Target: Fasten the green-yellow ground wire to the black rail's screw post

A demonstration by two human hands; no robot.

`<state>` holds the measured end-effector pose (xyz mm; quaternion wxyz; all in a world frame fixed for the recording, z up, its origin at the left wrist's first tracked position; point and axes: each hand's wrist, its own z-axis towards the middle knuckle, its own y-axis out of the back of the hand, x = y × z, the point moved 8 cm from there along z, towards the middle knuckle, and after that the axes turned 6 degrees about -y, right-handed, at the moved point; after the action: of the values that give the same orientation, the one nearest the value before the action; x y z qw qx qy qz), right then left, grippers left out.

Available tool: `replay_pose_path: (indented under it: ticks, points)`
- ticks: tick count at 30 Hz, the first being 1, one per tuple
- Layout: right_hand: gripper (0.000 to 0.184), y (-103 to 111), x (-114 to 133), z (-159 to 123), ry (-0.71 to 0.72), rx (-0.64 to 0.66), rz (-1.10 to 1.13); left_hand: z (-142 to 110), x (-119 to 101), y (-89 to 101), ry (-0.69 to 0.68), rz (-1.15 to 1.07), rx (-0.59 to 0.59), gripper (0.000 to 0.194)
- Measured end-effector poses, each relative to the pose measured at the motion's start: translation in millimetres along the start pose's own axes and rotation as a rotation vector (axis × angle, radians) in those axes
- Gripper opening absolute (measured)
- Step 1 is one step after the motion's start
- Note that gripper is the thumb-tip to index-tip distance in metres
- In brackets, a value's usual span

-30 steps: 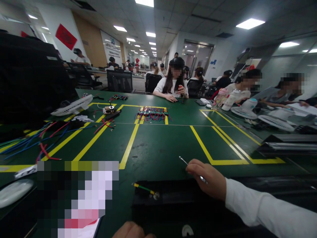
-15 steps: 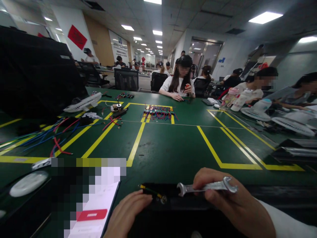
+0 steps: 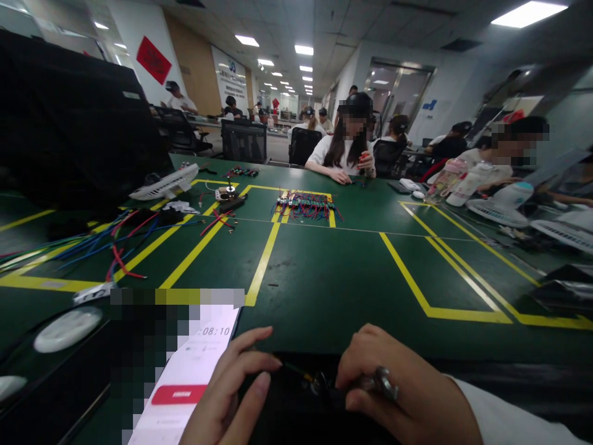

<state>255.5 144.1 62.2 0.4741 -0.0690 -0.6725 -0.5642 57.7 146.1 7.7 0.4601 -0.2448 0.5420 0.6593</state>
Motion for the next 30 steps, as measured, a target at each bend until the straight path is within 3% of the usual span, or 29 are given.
replay_pose_path:
  ticks: [7, 12, 17, 21, 30]
  points:
    - [0.003, -6, 1, 4, 0.025, 0.071, -0.058, 7, 16, -22.1, 0.118, -0.166, 0.170, 0.019]
    - [0.010, -4, -9, 2, -0.031, 0.022, -0.077, 4, 13, -18.8, 0.127, -0.252, 0.148, 0.018]
    - [0.010, -7, -12, 2, -0.015, 0.021, -0.063, 1, 12, -23.4, 0.172, -0.459, 0.159, 0.022]
    - [0.012, -6, -8, 4, 0.006, 0.039, -0.064, 0, 14, -24.8, 0.181, -0.501, 0.152, 0.022]
    - [0.009, -4, 8, 18, 0.133, 0.235, -0.103, 0, 13, -24.4, 0.205, -0.483, 0.155, 0.021]
